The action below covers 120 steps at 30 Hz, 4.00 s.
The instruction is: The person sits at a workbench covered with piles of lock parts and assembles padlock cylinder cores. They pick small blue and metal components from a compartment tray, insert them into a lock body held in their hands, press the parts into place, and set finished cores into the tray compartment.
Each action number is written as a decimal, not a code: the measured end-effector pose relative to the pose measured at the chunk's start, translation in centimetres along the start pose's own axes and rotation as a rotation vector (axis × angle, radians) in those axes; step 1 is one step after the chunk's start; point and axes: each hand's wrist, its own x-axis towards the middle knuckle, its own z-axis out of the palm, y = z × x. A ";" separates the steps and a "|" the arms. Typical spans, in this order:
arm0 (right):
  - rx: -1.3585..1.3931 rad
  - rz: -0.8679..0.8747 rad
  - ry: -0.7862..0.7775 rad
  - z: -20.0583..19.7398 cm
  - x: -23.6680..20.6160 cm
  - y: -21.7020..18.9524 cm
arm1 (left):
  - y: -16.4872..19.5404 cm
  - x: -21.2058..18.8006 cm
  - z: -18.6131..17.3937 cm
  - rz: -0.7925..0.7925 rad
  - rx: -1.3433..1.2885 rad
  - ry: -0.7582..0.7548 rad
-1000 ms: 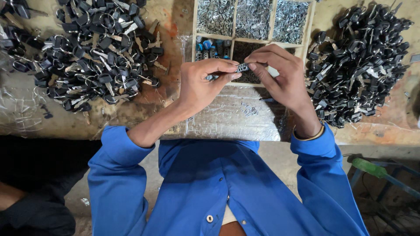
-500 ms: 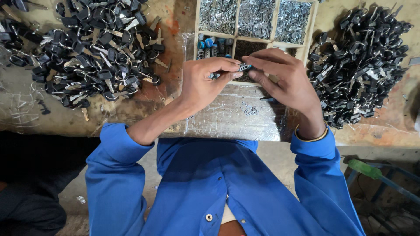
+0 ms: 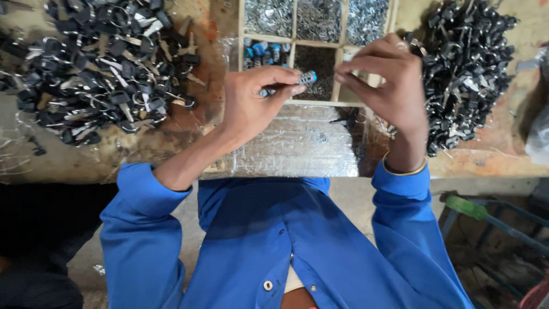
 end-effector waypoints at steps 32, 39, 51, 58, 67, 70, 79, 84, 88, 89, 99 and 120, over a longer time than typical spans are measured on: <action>-0.113 0.218 0.082 7.9 -14.3 -9.0 | 5.1 -13.0 -1.8 -0.228 0.054 0.039; -0.158 -0.004 0.055 9.2 -15.8 -9.1 | 3.7 -16.7 0.3 -0.244 0.033 0.087; -0.142 0.163 0.227 10.0 -14.3 -9.8 | 1.5 -18.1 1.8 -0.280 0.029 0.131; -0.160 -0.067 0.089 9.6 -15.0 -9.4 | 1.3 -18.1 1.8 -0.259 0.060 0.129; 0.304 0.209 0.189 10.9 -13.9 -10.8 | 1.5 -18.0 2.1 -0.239 0.092 0.122; 0.344 0.305 0.211 11.2 -13.1 -11.3 | 1.4 -17.9 2.0 -0.218 0.125 0.114; 0.191 0.343 0.186 11.3 -12.7 -11.9 | 1.0 -18.3 1.9 -0.148 0.193 0.061; 0.006 0.272 0.015 9.7 -12.4 -11.2 | 0.8 -18.2 2.0 -0.080 0.171 0.093; -0.174 0.268 0.134 8.1 -12.9 -11.1 | 0.9 -18.3 2.0 -0.182 0.089 0.104; -0.273 0.257 0.164 7.9 -13.1 -11.0 | 1.0 -18.3 2.0 -0.217 0.059 0.108; -0.098 0.002 0.070 9.4 -16.4 -8.2 | 1.1 -18.2 1.7 -0.257 -0.009 0.118; 0.298 0.273 0.266 12.7 -13.7 -11.1 | 0.7 -18.3 2.4 -0.217 0.111 0.130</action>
